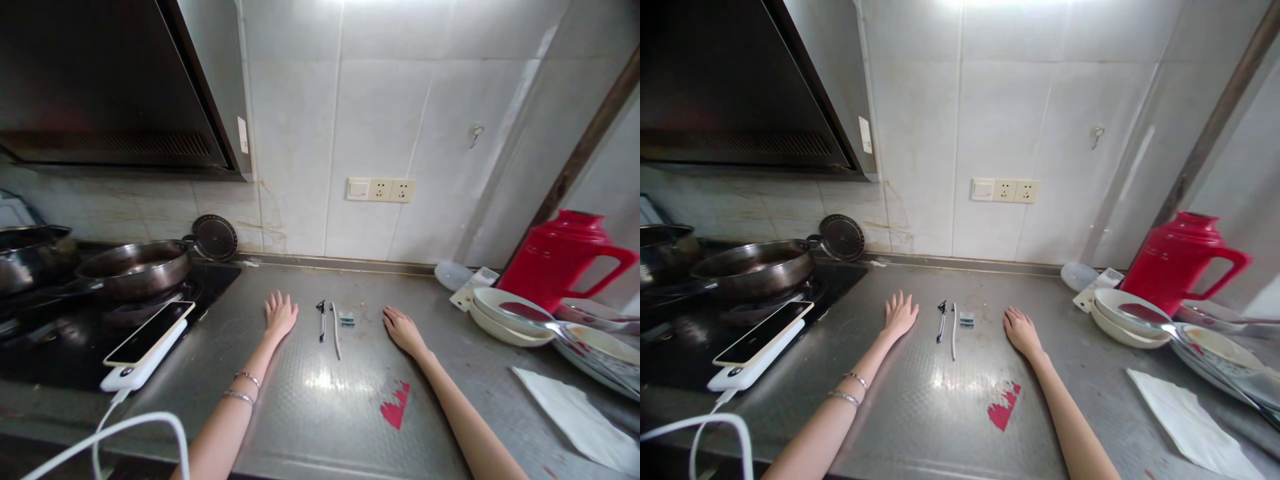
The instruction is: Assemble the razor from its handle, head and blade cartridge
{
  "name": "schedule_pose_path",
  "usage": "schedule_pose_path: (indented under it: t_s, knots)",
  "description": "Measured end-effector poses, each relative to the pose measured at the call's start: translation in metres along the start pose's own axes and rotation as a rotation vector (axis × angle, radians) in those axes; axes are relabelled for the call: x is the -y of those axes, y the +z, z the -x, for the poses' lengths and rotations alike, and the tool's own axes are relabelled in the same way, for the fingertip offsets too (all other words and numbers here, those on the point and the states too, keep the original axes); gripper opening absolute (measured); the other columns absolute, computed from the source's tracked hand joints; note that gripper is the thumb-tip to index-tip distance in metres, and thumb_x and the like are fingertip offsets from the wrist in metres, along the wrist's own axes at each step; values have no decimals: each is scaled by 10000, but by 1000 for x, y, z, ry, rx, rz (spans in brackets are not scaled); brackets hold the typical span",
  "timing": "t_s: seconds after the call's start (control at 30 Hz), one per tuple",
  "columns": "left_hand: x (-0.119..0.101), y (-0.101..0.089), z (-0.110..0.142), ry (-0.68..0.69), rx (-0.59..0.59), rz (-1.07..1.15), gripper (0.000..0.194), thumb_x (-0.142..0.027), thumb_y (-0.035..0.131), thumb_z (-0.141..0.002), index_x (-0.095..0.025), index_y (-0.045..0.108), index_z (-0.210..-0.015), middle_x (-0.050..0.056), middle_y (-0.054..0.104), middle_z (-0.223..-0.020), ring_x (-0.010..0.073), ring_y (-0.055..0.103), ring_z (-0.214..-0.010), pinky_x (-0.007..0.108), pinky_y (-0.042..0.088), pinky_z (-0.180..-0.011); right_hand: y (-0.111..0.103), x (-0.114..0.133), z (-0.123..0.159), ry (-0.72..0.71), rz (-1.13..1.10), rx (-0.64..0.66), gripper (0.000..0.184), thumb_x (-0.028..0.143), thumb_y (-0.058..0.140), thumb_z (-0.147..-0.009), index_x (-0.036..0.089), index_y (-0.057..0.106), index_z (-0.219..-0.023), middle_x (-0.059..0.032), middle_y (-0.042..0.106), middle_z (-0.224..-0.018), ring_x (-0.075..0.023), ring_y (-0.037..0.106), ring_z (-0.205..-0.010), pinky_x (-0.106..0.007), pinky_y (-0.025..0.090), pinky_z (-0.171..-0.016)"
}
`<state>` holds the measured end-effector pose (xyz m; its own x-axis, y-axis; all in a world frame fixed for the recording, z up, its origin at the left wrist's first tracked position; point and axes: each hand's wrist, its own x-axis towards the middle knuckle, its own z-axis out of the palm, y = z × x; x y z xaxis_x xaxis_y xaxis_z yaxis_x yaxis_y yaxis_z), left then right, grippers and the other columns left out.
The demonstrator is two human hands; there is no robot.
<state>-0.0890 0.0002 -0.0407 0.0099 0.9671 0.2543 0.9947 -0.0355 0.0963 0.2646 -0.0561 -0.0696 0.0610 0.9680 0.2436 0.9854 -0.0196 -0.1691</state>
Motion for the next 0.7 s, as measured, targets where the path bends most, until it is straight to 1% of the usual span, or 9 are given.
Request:
schedule_pose_path:
  t_s: [0.07, 0.13, 0.27, 0.43, 0.5, 0.57, 0.63, 0.67, 0.7]
  knots:
    - [1, 4, -1, -24, 74, -10, 553, -451, 293, -872, -142, 418, -1314, 202, 303, -1426, 386, 231, -1314, 551, 182, -1015, 0, 0, 0, 0, -3, -9, 432, 297, 302, -888, 162, 544, -1219, -90, 459, -1355, -217, 378, -1268, -394, 287, -1034]
    - [1, 5, -1, -26, 103, -13, 563, -456, 287, -871, -142, 408, -1323, 205, 312, -1421, 390, 235, -1312, 549, 197, -1009, 0, 0, 0, -5, -10, -20, 428, 294, 311, -882, 164, 553, -1210, -91, 469, -1346, -217, 392, -1259, -388, 291, -1032]
    - [1, 6, -1, -11, 98, -15, 563, -443, 283, -875, -132, 398, -1330, 215, 310, -1419, 393, 240, -1309, 538, 204, -1008, -1, -1, 0, -13, -35, -34, 422, 297, 321, -878, 170, 565, -1198, -98, 481, -1334, -218, 408, -1249, -378, 296, -1031]
    - [1, 8, -2, -16, 81, 7, 558, -432, 318, -870, -116, 406, -1321, 219, 314, -1414, 394, 234, -1309, 539, 196, -1006, 0, -3, -1, -8, -60, -46, 402, 276, 335, -874, 198, 574, -1187, -79, 494, -1325, -210, 407, -1250, -374, 293, -1035]
    - [2, 5, -2, -44, 45, 51, 539, -406, 344, -867, -103, 414, -1307, 215, 359, -1388, 367, 281, -1292, 503, 226, -1004, 0, -3, -1, -4, -64, -48, 405, 274, 336, -871, 191, 574, -1189, -82, 494, -1325, -211, 408, -1249, -377, 292, -1037]
    - [3, -2, -1, -93, -45, 106, 478, -356, 344, -873, -107, 443, -1269, 193, 444, -1320, 310, 377, -1232, 433, 286, -981, 1, -3, -1, -5, -70, -49, 407, 275, 338, -869, 184, 576, -1187, -89, 496, -1322, -214, 411, -1246, -382, 294, -1035]
    - [3, -10, 1, -108, -165, 144, 378, -309, 333, -880, -146, 514, -1169, 150, 529, -1210, 260, 457, -1138, 372, 336, -933, 0, -3, -1, -7, -78, -52, 403, 275, 346, -866, 187, 579, -1183, -90, 498, -1320, -216, 414, -1244, -384, 297, -1032]
    - [2, -13, 3, -94, -197, 152, 327, -294, 342, -876, -164, 552, -1091, 132, 555, -1152, 251, 474, -1104, 362, 346, -915, 0, -4, -1, -6, -80, -54, 402, 274, 348, -865, 188, 582, -1180, -89, 499, -1319, -218, 415, -1243, -384, 298, -1031]
    - [-1, -16, 5, -70, -202, 158, 282, -279, 358, -870, -178, 576, -1016, 118, 572, -1101, 244, 485, -1078, 357, 349, -905, 0, -4, -1, -2, -80, -56, 402, 273, 348, -865, 187, 584, -1178, -87, 499, -1319, -220, 418, -1240, -384, 299, -1030]
